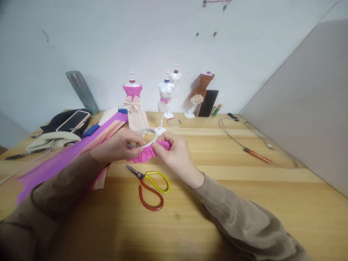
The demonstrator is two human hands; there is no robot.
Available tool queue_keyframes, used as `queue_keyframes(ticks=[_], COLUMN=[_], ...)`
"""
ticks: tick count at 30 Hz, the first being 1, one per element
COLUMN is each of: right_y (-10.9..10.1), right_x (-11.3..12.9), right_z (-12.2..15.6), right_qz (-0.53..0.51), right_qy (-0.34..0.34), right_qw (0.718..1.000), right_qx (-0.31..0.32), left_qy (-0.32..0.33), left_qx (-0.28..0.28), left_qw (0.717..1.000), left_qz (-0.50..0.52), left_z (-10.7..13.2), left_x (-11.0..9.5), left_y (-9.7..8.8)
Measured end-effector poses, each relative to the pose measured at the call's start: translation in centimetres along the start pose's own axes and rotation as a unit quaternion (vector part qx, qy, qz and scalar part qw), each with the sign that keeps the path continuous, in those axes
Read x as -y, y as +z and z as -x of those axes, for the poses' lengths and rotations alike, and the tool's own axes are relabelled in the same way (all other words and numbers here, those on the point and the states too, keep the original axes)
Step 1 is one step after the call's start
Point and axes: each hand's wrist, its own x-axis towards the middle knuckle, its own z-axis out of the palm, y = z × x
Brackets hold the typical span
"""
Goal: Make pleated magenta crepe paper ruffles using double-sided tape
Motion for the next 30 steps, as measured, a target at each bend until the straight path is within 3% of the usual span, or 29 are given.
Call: queue_keyframes(ticks=[3, 9, 15, 17, 20, 22, 24, 27, 30], right_y=[-0.3, -1.2, -1.3, -1.4, -1.6, -1.7, -1.4, -0.7, -0.1], right_x=[0.1, 0.2, -0.7, -1.1, -1.2, -1.0, -0.9, -1.1, -1.5], right_z=[-0.1, -0.7, -0.9, -1.0, -0.8, -0.7, -0.5, -0.2, 0.0], right_qz=[0.027, -0.097, -0.073, -0.032, 0.056, 0.107, 0.172, 0.265, 0.255], right_qy=[-0.020, 0.035, 0.048, -0.003, -0.184, -0.317, -0.411, -0.454, -0.441], right_qw=[0.999, 0.991, 0.990, 0.998, 0.977, 0.938, 0.894, 0.850, 0.858], right_qx=[0.001, 0.083, 0.113, 0.050, -0.089, -0.094, -0.052, -0.038, -0.062], left_qy=[-0.046, -0.130, -0.187, -0.215, -0.250, -0.265, -0.271, -0.266, -0.261], left_qx=[0.040, 0.076, 0.107, 0.095, 0.047, 0.026, 0.025, 0.022, 0.012], left_qw=[0.997, 0.983, 0.958, 0.943, 0.916, 0.895, 0.876, 0.868, 0.879], left_qz=[0.040, 0.110, 0.187, 0.235, 0.309, 0.358, 0.399, 0.420, 0.400], left_z=[-0.2, -0.5, -0.4, -0.3, -0.1, 0.0, 0.0, 0.0, -0.1], left_x=[0.3, 0.1, 0.6, 1.0, 1.6, 1.7, 1.6, 1.2, 1.0], left_y=[-0.4, -1.2, -1.3, -1.3, -1.1, -0.9, -0.6, -0.1, 0.4])
